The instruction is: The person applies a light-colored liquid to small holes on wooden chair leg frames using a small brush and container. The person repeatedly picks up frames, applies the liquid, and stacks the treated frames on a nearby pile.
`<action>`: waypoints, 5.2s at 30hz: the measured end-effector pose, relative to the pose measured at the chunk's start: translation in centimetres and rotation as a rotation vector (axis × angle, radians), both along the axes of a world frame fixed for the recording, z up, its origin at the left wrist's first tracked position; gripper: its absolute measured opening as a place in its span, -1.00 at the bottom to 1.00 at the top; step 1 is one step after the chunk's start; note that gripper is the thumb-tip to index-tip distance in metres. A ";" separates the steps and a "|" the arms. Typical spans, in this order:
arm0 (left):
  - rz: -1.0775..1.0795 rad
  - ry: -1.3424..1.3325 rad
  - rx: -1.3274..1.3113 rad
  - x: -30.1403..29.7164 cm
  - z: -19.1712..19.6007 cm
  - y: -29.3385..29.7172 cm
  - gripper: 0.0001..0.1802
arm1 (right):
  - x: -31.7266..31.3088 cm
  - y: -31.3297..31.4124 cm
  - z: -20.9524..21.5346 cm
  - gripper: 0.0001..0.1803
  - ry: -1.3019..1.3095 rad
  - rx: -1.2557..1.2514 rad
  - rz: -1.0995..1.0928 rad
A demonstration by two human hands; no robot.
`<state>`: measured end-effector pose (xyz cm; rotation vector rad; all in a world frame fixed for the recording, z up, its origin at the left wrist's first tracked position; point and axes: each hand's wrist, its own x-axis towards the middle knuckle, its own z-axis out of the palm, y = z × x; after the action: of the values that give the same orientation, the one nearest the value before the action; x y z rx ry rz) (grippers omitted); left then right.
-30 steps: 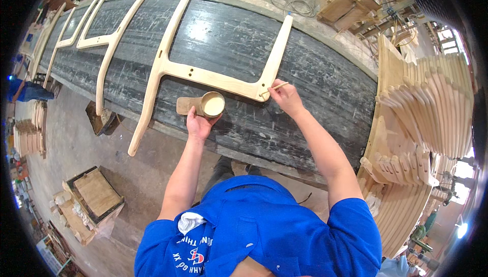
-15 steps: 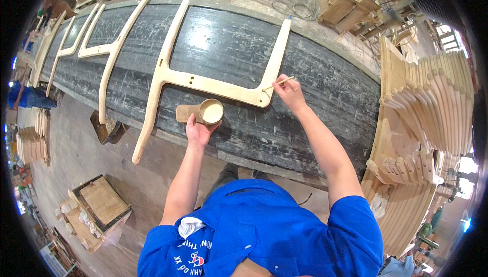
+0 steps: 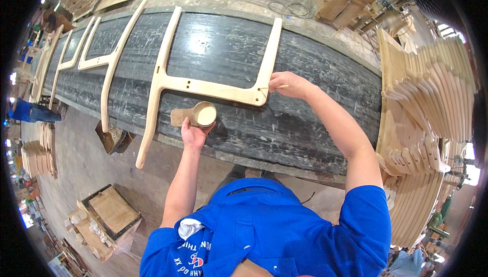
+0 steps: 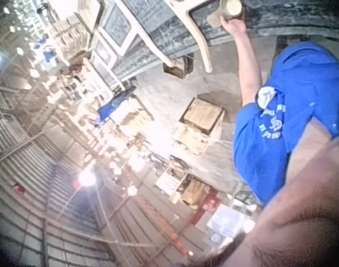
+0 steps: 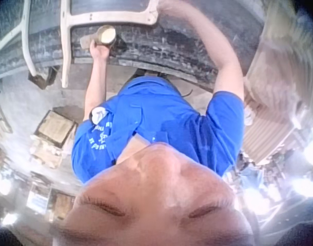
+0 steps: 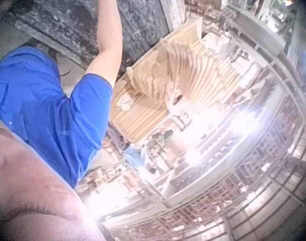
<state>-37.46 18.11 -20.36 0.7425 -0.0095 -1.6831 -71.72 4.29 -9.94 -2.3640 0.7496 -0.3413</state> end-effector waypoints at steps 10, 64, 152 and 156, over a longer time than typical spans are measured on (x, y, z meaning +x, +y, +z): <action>-0.062 0.006 -0.011 -7.4 1.4 0.4 -0.47 | -14.8 7.4 5.5 -0.66 -0.632 0.217 -1.008; 0.141 -0.007 -0.203 -23.3 10.1 17.0 -0.50 | -63.6 22.7 45.3 -0.58 -1.125 -0.108 -1.616; -0.224 -0.106 0.072 -40.3 2.4 11.8 -0.53 | -26.1 23.2 0.4 -0.79 -0.454 0.178 -0.707; -0.208 -0.061 0.090 -39.3 2.1 11.1 -0.54 | -26.4 22.2 -2.6 -0.81 -0.797 0.786 -0.986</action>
<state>-76.73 29.20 -18.21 0.8848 -0.0553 -1.8678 -98.16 26.48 -12.50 -0.8641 1.2618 -1.0667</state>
